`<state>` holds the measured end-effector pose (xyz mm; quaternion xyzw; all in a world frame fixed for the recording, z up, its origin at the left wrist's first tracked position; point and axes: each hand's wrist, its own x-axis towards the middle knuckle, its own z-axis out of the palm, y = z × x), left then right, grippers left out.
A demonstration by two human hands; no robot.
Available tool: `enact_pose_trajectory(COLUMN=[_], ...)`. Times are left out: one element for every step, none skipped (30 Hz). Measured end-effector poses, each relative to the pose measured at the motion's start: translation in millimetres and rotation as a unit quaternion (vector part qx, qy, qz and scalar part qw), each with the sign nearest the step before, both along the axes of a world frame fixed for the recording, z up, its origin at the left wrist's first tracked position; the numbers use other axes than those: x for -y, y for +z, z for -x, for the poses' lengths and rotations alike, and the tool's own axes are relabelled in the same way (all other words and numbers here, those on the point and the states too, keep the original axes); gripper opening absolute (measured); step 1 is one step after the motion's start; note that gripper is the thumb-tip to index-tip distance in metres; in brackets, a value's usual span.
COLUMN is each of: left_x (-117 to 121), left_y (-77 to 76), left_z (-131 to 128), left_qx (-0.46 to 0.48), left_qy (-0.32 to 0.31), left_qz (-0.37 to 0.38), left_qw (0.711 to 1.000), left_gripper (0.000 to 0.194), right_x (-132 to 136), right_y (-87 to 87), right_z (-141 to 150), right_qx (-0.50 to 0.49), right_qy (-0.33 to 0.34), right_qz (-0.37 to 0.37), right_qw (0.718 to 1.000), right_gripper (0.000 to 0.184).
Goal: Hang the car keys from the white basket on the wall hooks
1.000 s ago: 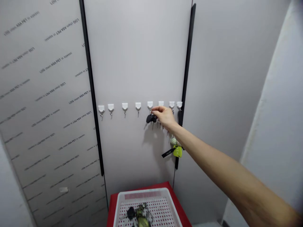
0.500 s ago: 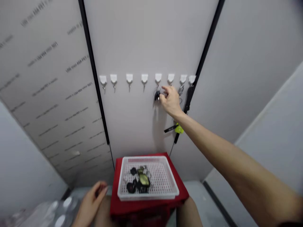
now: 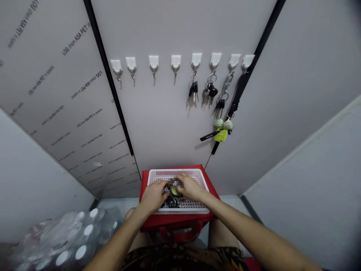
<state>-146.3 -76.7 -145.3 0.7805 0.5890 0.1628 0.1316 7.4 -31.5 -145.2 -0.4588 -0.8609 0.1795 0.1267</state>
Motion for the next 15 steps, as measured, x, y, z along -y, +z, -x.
enact_pose_trajectory(left_x=[0, 1, 1, 1, 1, 1, 0, 0, 0, 1, 1, 1, 1, 1, 1], left_y=[-0.1, 0.3, 0.9, 1.5, 2.0, 2.3, 2.3, 2.1, 1.9, 1.7, 1.6, 1.6, 1.7, 2.0, 2.3], left_z=[1, 1, 1, 1, 1, 0, 0, 0, -1, -1, -1, -1, -1, -1, -1], left_qx=[-0.005, -0.009, -0.012, -0.014, -0.014, -0.014, -0.013, -0.012, -0.011, -0.010, -0.009, -0.008, -0.006, -0.005, -0.005], left_qy=[-0.002, -0.002, -0.002, -0.001, 0.001, 0.003, 0.004, 0.005, 0.006, 0.005, 0.006, 0.007, 0.007, 0.007, 0.007], left_qz=[0.007, 0.013, 0.018, 0.022, 0.025, 0.027, 0.029, 0.030, 0.030, 0.028, 0.027, 0.026, 0.027, 0.028, 0.031], left_qw=[1.000, 1.000, 1.000, 1.000, 1.000, 1.000, 0.999, 0.999, 0.999, 1.000, 1.000, 1.000, 1.000, 1.000, 0.999], left_gripper=[0.032, 0.035, 0.036, 0.037, 0.037, 0.036, 0.036, 0.036, 0.035, 0.034, 0.033, 0.032, 0.030, 0.030, 0.029], right_x=[-1, -2, -4, -5, -6, -7, -8, -9, -9, -10, -10, -10, -10, -10, -10], right_y=[-0.3, -0.7, -1.4, -2.3, -3.4, -4.4, -5.4, -6.2, -6.9, -7.5, -7.9, -8.3, -8.5, -8.5, -8.2], right_z=[-2, -4, -6, -7, -9, -10, -11, -11, -12, -12, -12, -12, -12, -12, -11], right_qx=[0.009, 0.020, 0.031, 0.042, 0.051, 0.057, 0.059, 0.058, 0.056, 0.056, 0.059, 0.064, 0.071, 0.078, 0.086], right_qy=[-0.012, -0.019, -0.021, -0.019, -0.013, -0.004, 0.004, 0.011, 0.014, 0.009, 0.001, -0.009, -0.017, -0.023, -0.026], right_qz=[0.003, 0.008, 0.011, 0.012, 0.012, 0.011, 0.010, 0.009, 0.009, 0.009, 0.009, 0.008, 0.006, 0.004, 0.001], right_qw=[1.000, 1.000, 0.999, 0.999, 0.999, 0.998, 0.998, 0.998, 0.998, 0.998, 0.998, 0.998, 0.997, 0.997, 0.996], right_gripper=[0.034, 0.034, 0.033, 0.033, 0.033, 0.032, 0.032, 0.032, 0.032, 0.031, 0.029, 0.027, 0.024, 0.022, 0.021])
